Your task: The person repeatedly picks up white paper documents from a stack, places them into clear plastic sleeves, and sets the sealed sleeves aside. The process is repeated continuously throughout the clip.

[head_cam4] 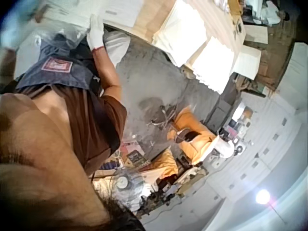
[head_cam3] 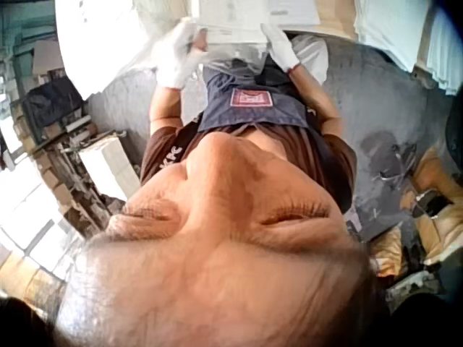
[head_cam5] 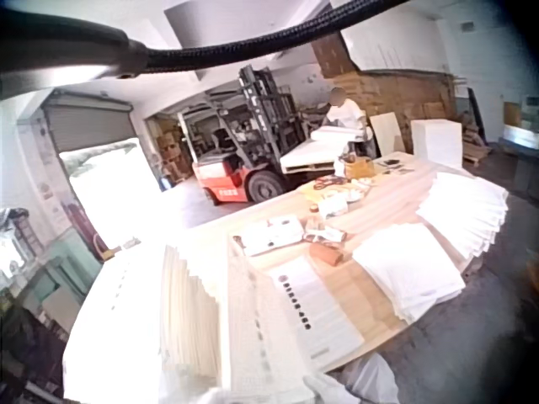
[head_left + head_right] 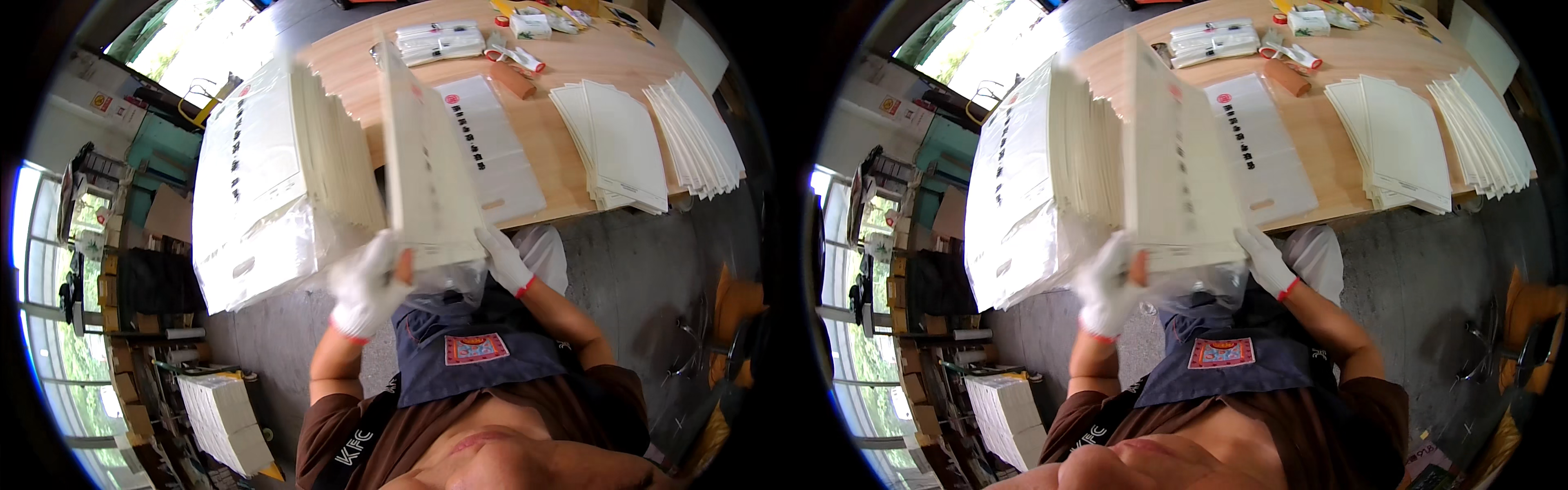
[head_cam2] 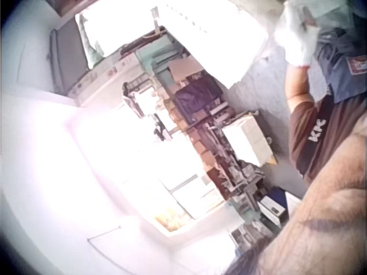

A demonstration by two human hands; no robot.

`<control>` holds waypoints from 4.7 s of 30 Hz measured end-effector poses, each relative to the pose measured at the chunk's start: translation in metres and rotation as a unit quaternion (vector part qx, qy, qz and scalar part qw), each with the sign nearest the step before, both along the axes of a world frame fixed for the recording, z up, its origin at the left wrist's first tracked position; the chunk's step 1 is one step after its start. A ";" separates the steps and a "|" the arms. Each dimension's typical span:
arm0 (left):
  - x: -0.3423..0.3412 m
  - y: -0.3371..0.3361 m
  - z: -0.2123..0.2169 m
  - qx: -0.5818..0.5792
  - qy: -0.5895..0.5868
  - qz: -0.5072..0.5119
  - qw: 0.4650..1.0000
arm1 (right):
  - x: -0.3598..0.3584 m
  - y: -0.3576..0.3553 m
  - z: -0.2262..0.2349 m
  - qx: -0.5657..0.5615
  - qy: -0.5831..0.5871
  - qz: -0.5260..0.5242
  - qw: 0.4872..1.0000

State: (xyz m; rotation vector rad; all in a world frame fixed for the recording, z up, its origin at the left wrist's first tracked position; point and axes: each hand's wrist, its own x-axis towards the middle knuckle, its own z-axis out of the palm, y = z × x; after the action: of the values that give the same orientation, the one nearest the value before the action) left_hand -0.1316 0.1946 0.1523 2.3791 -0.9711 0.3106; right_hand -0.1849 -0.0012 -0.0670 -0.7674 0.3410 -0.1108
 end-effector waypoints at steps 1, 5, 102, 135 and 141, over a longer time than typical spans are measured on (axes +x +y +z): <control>0.001 0.019 0.017 -0.017 -0.079 0.001 0.997 | 0.016 0.002 0.024 -0.021 -0.044 0.030 0.998; 0.020 0.113 0.064 -0.274 -0.103 0.147 0.945 | 0.096 0.012 0.153 -0.193 -0.185 0.112 0.957; 0.024 -0.229 -0.176 0.184 0.338 -0.232 0.893 | -0.102 -0.186 -0.025 -0.128 -0.019 -0.152 0.980; -0.028 -0.191 -0.082 -0.016 0.151 -0.324 0.934 | 0.018 -0.087 0.042 -0.868 0.142 0.099 0.465; 0.030 -0.140 -0.189 -0.114 0.344 -0.195 0.911 | -0.049 -0.053 0.047 -0.824 -0.069 -0.080 0.557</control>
State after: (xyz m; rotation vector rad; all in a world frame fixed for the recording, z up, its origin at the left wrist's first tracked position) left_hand -0.1013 0.0542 -0.0367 1.8014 -0.9546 -0.5113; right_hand -0.2338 -0.0544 -0.0198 -2.6193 0.0416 -0.7376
